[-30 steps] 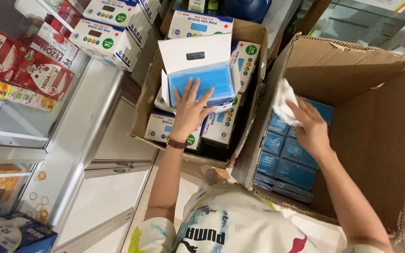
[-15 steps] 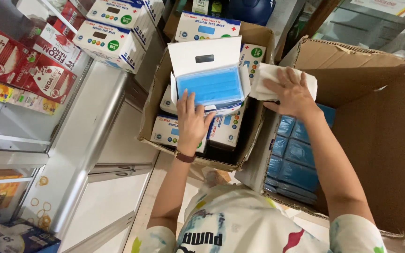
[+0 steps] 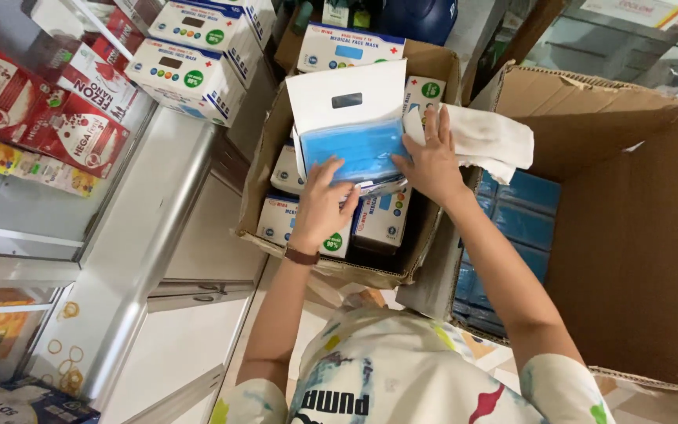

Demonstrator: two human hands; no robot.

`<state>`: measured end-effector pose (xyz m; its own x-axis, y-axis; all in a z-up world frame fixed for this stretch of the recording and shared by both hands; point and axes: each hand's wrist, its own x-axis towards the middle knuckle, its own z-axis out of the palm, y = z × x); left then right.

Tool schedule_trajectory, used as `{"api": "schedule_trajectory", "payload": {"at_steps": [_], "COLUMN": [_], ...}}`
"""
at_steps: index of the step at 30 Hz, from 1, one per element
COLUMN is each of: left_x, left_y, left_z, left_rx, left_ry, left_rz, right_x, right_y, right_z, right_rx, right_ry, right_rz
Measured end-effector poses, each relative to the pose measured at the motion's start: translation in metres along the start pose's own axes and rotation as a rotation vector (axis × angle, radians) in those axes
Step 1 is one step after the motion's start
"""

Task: Cleaning medical mask boxes and individually wrapped masks using a wipe in a pharmacy storage area.

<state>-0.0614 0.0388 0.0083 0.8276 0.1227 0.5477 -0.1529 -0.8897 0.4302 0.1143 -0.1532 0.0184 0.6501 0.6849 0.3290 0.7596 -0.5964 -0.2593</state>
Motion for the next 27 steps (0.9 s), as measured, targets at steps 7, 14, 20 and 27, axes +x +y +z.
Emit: {"api": "schedule_trajectory", "payload": {"at_steps": [7,14,20,27], "left_x": [0.047,0.045,0.038,0.039], "left_y": [-0.017,-0.037,-0.039,-0.041], "left_z": [0.002,0.020,0.035,0.032], "left_rx": [0.150,0.226,0.282,0.318], "left_ry": [0.013,-0.178,-0.183,-0.141], "left_rz": [0.029,0.004,-0.006,0.011], "right_x": [-0.009,-0.001,-0.001,-0.002], "right_y": [0.005,0.005,-0.004,0.040], "right_z": [-0.002,0.003,0.007,0.034], "right_rx": [0.046,-0.051,-0.160,0.040], "right_ry": [-0.057,-0.201,-0.242,-0.192], "right_rz": [-0.005,0.097,0.204,0.084]}}
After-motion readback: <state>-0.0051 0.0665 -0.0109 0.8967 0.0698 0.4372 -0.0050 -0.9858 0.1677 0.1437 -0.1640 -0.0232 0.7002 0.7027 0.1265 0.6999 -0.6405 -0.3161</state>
